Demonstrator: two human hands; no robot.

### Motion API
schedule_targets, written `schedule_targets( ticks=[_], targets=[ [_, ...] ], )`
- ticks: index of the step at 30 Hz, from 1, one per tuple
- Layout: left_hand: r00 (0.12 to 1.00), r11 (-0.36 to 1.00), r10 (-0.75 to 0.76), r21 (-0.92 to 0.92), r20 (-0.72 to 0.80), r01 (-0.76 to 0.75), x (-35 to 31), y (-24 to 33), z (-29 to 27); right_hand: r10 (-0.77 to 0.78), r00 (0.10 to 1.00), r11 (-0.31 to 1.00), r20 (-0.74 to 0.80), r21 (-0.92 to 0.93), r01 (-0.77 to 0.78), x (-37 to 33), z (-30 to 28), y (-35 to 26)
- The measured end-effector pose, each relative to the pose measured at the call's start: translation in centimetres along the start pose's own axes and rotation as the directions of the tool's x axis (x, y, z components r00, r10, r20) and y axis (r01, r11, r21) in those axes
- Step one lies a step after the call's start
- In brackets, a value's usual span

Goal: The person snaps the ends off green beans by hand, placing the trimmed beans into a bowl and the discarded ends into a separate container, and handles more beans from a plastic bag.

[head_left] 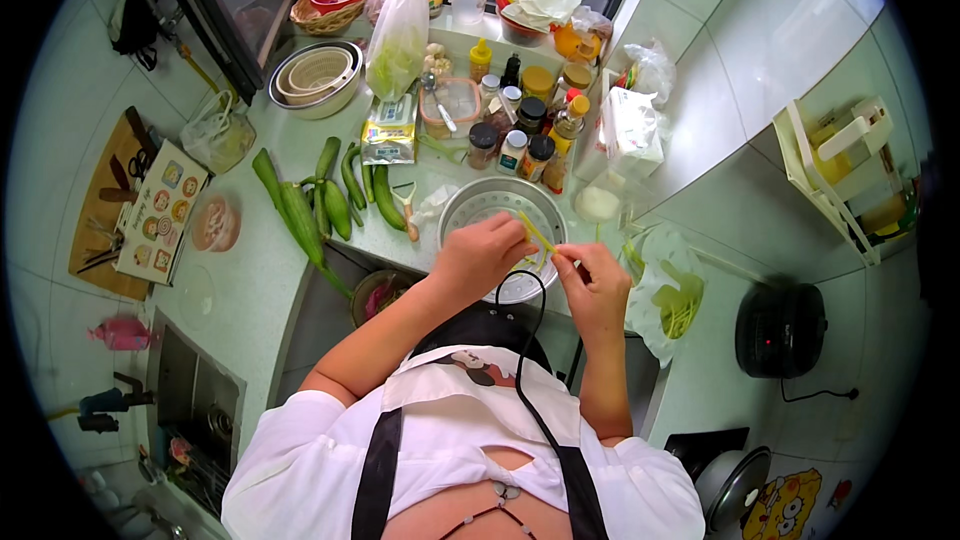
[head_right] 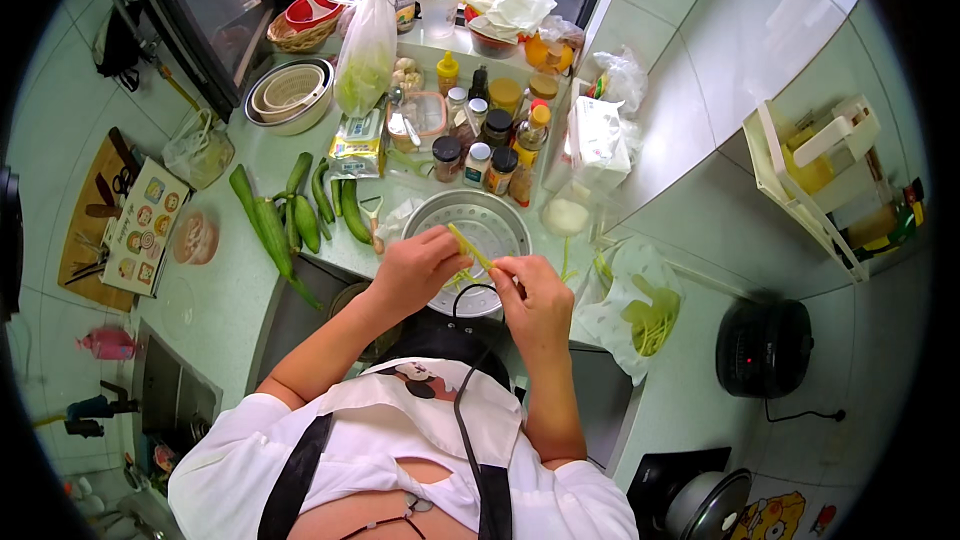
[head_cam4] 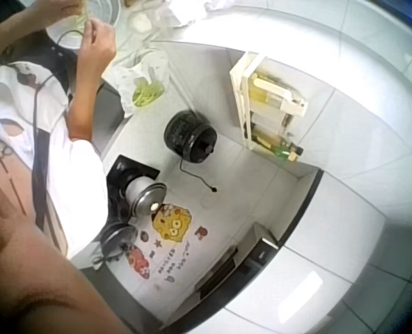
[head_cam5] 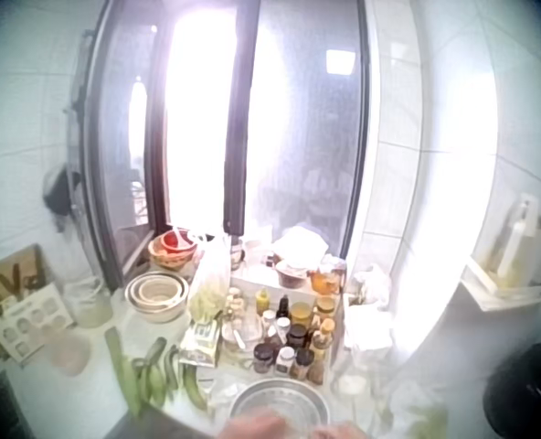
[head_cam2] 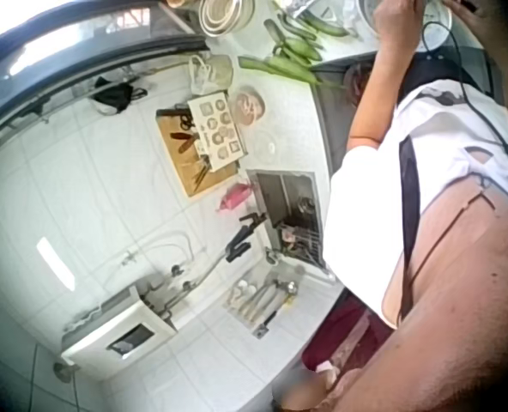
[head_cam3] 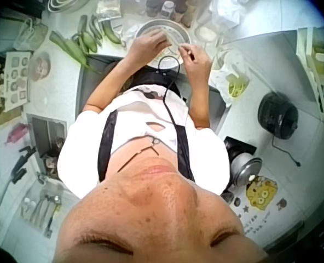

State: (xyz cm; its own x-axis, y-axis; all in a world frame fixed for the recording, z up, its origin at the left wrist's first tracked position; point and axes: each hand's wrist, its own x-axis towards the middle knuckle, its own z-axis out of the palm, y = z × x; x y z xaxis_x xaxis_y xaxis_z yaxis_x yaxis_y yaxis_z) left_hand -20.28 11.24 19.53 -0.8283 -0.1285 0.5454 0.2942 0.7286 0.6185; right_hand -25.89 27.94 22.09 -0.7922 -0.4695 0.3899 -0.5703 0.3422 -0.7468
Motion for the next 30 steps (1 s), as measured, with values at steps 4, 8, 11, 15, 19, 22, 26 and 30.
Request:
schedule_targets(
  ticks=[4,8,11,15,19,22,26,30],
  targets=[
    [0.984,0.980,-0.003,0.196,0.178,-0.032,-1.0,-0.7,0.2,0.035,0.995,0.997,-0.091,0.074,-0.028,1.1,0.4,0.3],
    [0.963,0.938,-0.205,0.315,0.175,0.142,-4.1,-3.4,-0.7,0.214,0.970,0.861,-0.116,0.491,-0.132,1.8,0.7,3.9],
    [0.882,0.824,-0.446,0.454,0.150,0.339,-9.2,-7.3,-1.8,0.393,0.917,0.565,0.071,0.768,-0.302,2.0,0.3,4.3],
    [0.677,0.596,-0.724,0.617,0.134,0.514,-16.3,-12.1,-3.0,0.387,0.903,0.301,0.185,0.901,-0.313,2.1,0.4,4.1],
    [0.520,0.423,-0.851,0.683,0.074,0.595,-23.1,-17.2,-2.1,0.345,0.911,0.284,0.225,0.900,-0.330,1.9,0.3,4.0],
    [0.406,0.307,-0.913,0.709,0.032,0.635,-26.3,-19.7,-1.6,0.312,0.926,0.312,0.210,0.899,-0.309,1.8,0.3,3.8],
    [0.347,0.266,-0.937,0.724,0.040,0.636,-26.1,-19.1,-1.7,0.306,0.930,0.335,0.201,0.892,-0.303,1.5,0.4,3.7],
    [0.317,0.300,-0.941,0.733,0.120,0.611,-24.8,-18.3,-1.7,0.307,0.931,0.361,0.199,0.880,-0.307,1.2,0.4,3.7]
  ],
)
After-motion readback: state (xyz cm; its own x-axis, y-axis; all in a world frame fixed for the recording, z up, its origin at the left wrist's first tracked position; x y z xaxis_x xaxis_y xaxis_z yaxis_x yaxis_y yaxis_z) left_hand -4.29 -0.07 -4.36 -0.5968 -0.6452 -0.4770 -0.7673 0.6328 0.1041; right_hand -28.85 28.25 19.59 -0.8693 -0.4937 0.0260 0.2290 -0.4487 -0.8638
